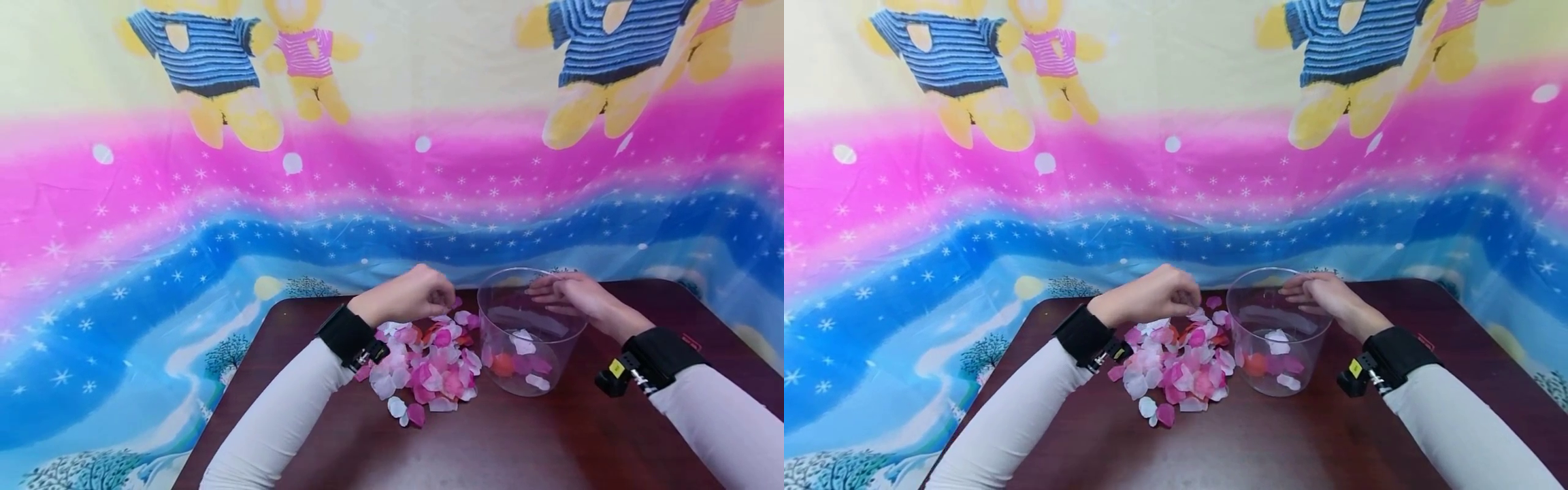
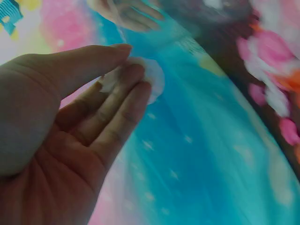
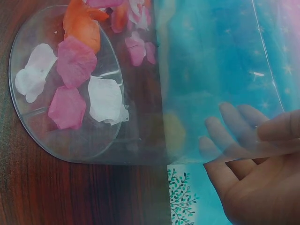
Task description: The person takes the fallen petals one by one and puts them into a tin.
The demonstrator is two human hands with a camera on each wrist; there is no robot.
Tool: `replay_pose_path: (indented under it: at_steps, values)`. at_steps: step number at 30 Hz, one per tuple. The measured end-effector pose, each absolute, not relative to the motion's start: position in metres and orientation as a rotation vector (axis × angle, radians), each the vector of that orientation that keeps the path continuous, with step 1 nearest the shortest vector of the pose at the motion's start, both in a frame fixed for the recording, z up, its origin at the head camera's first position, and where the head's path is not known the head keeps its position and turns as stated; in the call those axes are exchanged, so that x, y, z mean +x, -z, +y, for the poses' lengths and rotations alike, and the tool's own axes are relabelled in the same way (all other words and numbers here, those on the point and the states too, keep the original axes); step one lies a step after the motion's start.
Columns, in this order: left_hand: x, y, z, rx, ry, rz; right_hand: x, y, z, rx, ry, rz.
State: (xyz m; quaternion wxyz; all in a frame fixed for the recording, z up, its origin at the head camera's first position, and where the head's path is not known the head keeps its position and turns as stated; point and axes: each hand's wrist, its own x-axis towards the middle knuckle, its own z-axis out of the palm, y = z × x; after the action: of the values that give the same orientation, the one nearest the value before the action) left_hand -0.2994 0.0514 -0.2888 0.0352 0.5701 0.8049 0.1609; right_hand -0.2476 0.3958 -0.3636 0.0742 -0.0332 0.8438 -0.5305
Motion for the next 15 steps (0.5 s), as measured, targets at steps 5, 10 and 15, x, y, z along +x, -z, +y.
replay_pose_path:
  at_steps: [5, 10, 15]
  values:
    - [-0.290, 0.280, 0.086, 1.903, -0.568, 2.402, -0.247, 0.363, 0.395, -0.090, 1.605, 2.527]
    - [-0.285, 0.286, 0.110, 1.940, -0.619, 2.352, -0.248, 0.364, 0.394, -0.081, 1.617, 2.498]
    - [-0.284, 0.292, 0.120, 1.925, -0.637, 2.308, -0.250, 0.363, 0.396, -0.069, 1.633, 2.475]
